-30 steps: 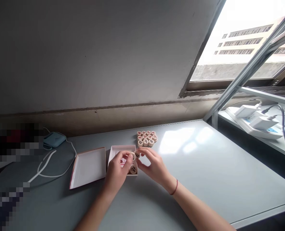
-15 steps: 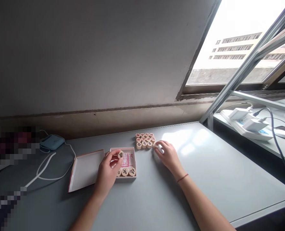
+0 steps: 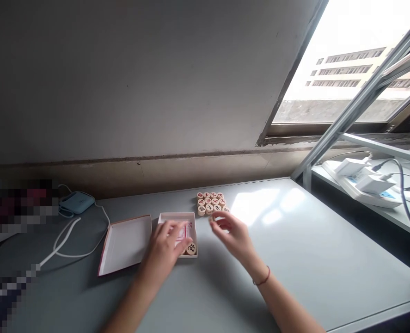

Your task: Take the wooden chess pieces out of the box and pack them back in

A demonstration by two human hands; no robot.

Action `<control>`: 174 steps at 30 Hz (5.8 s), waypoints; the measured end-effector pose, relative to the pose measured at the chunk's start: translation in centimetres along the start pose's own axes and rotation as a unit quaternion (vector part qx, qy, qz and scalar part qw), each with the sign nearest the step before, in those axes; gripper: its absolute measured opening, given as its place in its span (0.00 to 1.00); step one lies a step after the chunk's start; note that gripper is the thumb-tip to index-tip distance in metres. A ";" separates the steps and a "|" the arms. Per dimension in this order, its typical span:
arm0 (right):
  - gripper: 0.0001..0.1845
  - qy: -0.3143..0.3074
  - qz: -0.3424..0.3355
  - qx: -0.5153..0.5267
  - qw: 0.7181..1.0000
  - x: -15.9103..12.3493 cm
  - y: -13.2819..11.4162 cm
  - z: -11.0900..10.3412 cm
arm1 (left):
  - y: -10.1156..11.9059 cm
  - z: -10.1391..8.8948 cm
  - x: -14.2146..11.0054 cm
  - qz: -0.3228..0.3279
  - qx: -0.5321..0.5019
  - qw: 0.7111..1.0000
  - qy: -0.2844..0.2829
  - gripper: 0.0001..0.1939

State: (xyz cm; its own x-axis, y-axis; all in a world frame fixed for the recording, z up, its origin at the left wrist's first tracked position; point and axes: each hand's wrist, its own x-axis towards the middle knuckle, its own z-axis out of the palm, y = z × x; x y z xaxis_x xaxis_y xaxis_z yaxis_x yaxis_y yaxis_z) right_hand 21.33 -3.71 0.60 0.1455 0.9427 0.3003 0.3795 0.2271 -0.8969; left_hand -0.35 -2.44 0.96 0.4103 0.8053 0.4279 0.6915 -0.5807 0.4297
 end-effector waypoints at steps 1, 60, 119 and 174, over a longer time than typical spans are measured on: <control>0.11 0.043 0.003 -0.031 0.999 0.5 0.7 -0.8 | -0.8 -0.4 0.0 -0.037 0.035 0.999 0.016 0.13; 0.16 -0.039 -0.377 -0.177 0.908 -1.5 -1.2 2.5 | -0.5 -5.7 0.7 -0.153 -0.116 0.962 -0.193 0.19; 0.12 -0.095 -0.096 -0.220 0.966 -0.4 2.4 1.5 | -1.1 -5.8 0.1 -0.192 -0.012 0.939 -0.284 0.07; 0.12 0.033 -0.201 -0.229 0.952 -0.4 1.6 2.6 | -1.2 -2.9 0.5 -0.122 -0.007 0.987 -0.103 0.06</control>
State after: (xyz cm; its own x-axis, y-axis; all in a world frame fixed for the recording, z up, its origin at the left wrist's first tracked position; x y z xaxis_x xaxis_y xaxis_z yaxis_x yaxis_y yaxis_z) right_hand 19.52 -3.06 -1.82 -0.0437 0.7814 0.6225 0.7730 0.4212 -0.4744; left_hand -2.72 -1.70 2.99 0.3463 0.9276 0.1402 0.7772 -0.3674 0.5108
